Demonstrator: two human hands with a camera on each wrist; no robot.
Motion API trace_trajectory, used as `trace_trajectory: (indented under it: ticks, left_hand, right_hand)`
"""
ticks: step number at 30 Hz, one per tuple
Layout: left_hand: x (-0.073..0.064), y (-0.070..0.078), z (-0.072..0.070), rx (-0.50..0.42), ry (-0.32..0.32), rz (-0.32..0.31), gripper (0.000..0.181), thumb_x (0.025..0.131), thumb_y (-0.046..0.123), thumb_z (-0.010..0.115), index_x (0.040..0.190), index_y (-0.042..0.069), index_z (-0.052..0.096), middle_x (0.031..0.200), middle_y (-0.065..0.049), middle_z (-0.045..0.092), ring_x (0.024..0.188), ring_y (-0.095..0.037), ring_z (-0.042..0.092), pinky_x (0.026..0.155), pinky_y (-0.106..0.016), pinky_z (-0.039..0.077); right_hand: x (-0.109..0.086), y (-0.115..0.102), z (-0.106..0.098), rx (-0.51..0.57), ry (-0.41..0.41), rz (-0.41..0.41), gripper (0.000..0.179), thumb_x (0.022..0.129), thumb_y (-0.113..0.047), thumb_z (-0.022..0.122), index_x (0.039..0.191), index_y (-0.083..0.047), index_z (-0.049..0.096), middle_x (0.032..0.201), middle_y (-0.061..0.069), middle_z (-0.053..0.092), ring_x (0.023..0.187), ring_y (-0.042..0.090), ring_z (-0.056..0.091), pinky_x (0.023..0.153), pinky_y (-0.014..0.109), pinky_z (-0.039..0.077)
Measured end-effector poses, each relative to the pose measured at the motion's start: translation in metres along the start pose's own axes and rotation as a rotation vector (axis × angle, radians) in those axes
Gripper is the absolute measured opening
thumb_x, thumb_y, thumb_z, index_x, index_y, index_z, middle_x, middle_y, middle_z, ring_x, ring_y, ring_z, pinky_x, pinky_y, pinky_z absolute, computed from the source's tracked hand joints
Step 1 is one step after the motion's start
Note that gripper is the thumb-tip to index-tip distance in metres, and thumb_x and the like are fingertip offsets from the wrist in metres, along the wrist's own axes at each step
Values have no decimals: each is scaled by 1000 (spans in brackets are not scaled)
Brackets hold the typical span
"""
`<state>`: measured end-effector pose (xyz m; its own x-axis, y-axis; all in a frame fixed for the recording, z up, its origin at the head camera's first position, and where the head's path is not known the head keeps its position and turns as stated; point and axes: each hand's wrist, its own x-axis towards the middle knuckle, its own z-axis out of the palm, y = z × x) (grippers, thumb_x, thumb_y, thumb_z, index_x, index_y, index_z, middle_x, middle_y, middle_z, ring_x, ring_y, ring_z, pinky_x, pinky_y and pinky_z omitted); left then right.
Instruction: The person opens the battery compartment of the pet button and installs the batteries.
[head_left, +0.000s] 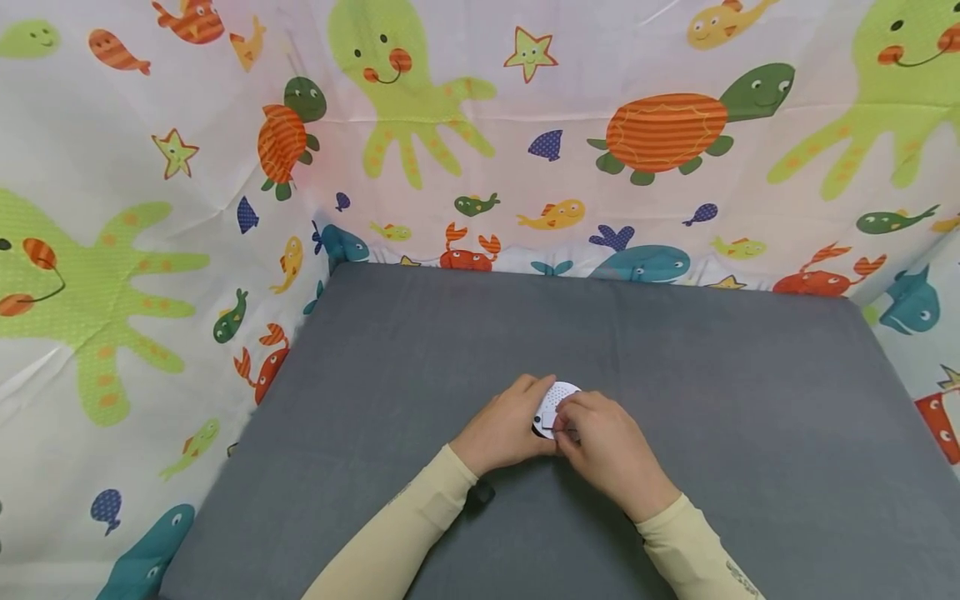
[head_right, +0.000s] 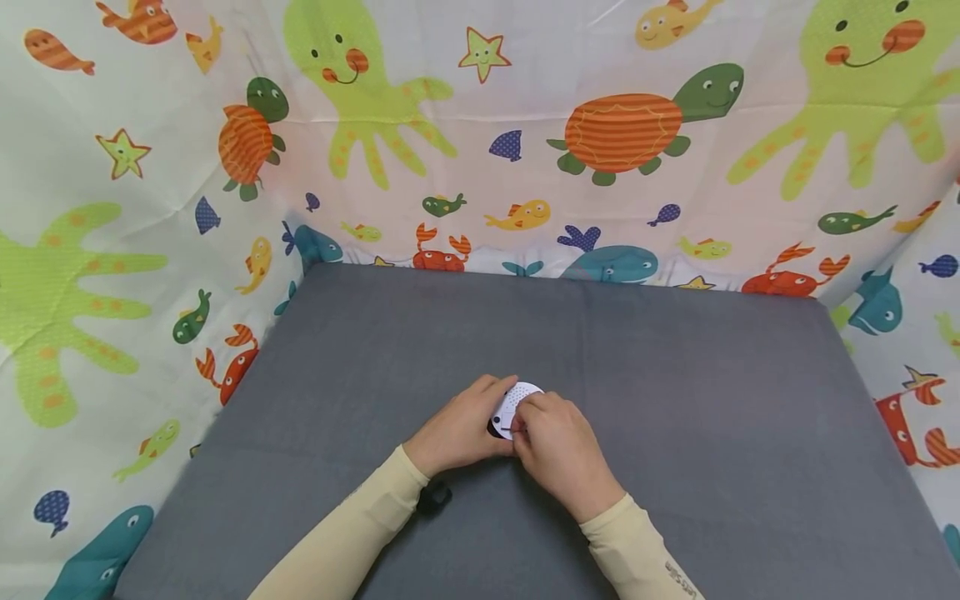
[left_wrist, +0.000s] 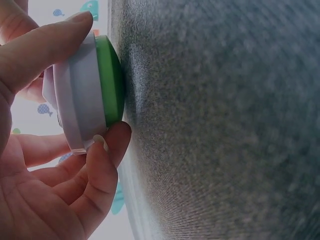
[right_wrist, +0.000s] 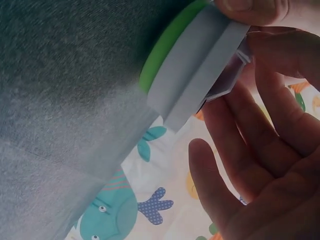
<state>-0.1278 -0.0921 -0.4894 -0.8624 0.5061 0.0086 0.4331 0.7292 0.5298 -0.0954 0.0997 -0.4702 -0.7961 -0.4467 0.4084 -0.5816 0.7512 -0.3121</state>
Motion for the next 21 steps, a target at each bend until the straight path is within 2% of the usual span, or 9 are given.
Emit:
trace_trajectory:
  ticks: [6,14,21]
  left_hand:
    - [0,0,1,12,-6,-3,96,88,42,89,165,8,44,147,-9,61,121,-20,68,103,-35,58]
    - [1,2,-1,12,-12,-22,95,87,40,90,165,10,44,148,-10,61,118,-20,67,103,-37,58]
    - [2,2,-1,25,-12,-14,96,87,40,90,165,9,43,149,-9,61,121,-21,68,105,-37,58]
  right_hand:
    - [0,-2,1,4,-3,22,16,80,1,85,84,-10,74,95,1,73,88,21,66,80,42,57]
    - [-1,-1,1,12,6,36,20,80,1,89,84,-11,74,96,0,73,89,20,66,80,42,57]
    - [-2,-2,1,0,10,31,23,79,-1,91,83,-13,73,92,-3,71,84,17,63,73,38,55]
